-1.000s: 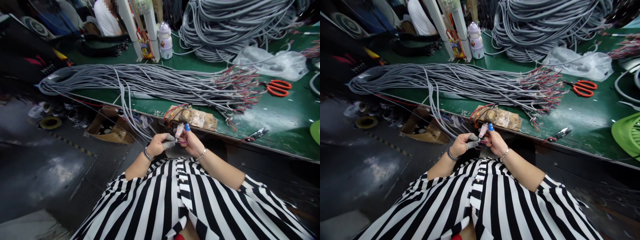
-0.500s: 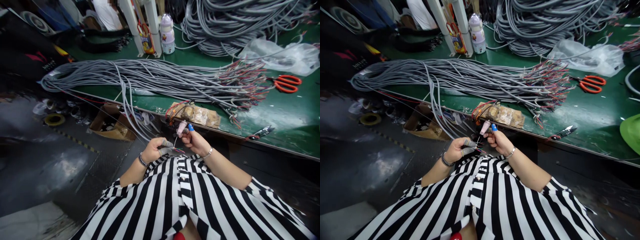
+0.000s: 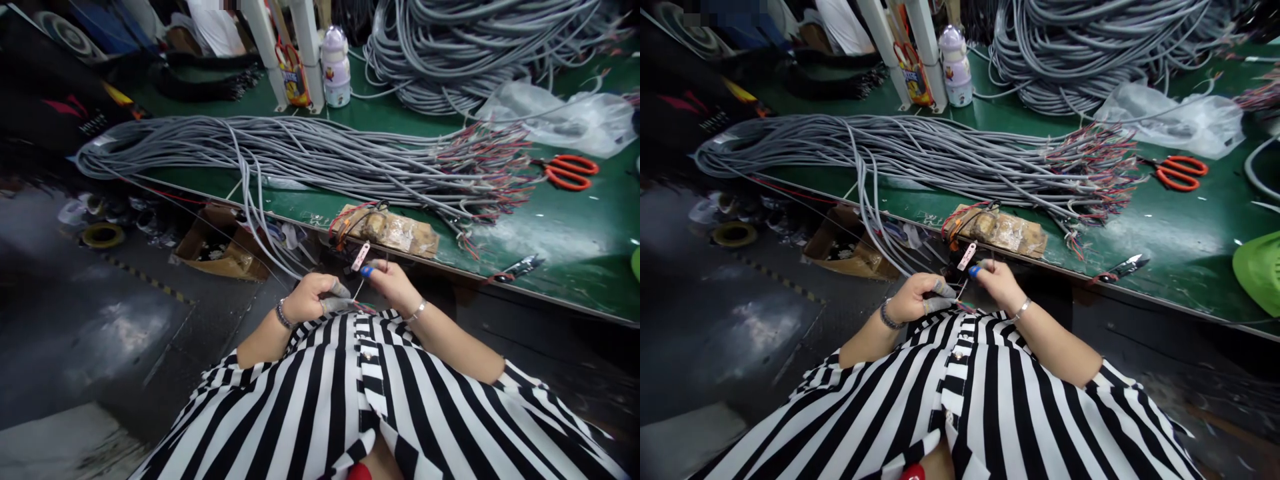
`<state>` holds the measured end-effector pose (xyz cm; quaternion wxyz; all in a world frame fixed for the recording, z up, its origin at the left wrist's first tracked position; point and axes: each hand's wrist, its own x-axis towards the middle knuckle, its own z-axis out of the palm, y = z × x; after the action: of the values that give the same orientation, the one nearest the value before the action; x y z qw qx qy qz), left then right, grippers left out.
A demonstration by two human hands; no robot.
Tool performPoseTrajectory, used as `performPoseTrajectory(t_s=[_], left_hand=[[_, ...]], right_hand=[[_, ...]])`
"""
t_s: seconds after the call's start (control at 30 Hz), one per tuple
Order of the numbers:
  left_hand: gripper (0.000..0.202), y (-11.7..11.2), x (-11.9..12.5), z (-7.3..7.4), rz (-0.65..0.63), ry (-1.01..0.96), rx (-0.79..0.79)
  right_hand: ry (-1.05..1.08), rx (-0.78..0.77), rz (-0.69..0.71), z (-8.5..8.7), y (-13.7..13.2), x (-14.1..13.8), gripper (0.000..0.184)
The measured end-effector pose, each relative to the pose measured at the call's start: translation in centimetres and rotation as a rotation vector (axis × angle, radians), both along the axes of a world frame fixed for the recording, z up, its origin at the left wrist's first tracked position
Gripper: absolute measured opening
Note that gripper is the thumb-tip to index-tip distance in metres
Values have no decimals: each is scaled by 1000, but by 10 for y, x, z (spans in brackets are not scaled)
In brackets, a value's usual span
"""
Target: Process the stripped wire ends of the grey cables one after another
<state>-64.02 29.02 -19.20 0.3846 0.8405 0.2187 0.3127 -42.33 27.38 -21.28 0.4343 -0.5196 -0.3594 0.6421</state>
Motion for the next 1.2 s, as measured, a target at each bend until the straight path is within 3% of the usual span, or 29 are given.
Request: performPoseTrajectory(t_s=[0.07,0.27,0.43,0.8,1.03,1.2], left_hand=[[13,-1,-5,4,20,-56,-39],[13,5,-3,10,198,-151,-68],[22,11,13,9,281,-155,-182],[34,13,18,-2,319,-109,-386],[36,13,21,-4,315,-95,-419],[31,12,24,-5,303,-93,-371]], right_hand=[[38,-31,-105,-3,5,9,50],[294,-89,122,12,17,7,60],[245,-44,33,15,21,-9,57],[323,50,-82,4,20,-18,55],[337,38,-87,8,19,-19,54],[371,-63,-102,7,16,-19,56]])
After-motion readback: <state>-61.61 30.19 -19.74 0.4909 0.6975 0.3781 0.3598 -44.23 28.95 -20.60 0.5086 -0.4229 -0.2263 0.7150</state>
